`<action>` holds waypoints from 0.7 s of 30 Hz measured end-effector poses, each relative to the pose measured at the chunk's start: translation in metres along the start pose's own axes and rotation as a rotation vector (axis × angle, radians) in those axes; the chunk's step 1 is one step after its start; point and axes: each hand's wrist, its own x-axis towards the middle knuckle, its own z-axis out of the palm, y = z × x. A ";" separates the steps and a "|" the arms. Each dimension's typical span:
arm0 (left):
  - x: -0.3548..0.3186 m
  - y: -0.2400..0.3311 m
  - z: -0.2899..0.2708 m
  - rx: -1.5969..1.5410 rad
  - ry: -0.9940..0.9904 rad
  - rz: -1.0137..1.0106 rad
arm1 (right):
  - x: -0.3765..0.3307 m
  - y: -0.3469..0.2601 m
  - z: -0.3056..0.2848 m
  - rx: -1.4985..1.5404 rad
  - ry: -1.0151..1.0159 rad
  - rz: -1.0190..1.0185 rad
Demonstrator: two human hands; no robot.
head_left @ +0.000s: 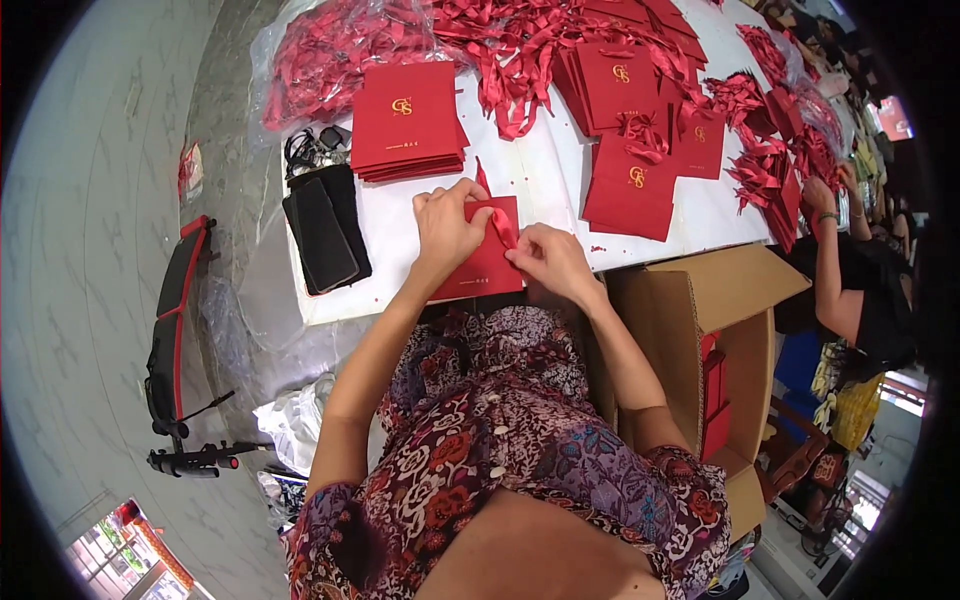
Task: The recorder is tying red ribbons onto small red gift bags and organizing them on a table.
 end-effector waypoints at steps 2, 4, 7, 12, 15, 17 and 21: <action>0.001 0.003 0.003 0.087 0.084 0.031 | 0.006 0.004 -0.002 0.101 -0.048 0.104; -0.004 0.009 0.006 0.101 0.195 0.111 | 0.019 0.012 0.002 0.475 0.023 0.114; -0.027 0.026 0.015 -0.103 0.169 0.077 | 0.029 0.000 0.000 0.636 0.039 0.162; -0.062 0.029 0.028 -0.679 -0.284 -0.196 | 0.039 -0.011 -0.005 0.623 0.142 0.186; -0.066 0.026 0.002 -0.563 -0.320 -0.266 | 0.039 0.006 -0.006 0.331 0.328 0.105; -0.065 0.015 -0.005 -0.523 -0.283 -0.253 | 0.035 0.006 -0.016 0.034 0.342 0.138; -0.053 -0.007 -0.012 -0.468 -0.197 -0.214 | 0.027 -0.012 -0.013 -0.308 0.466 0.022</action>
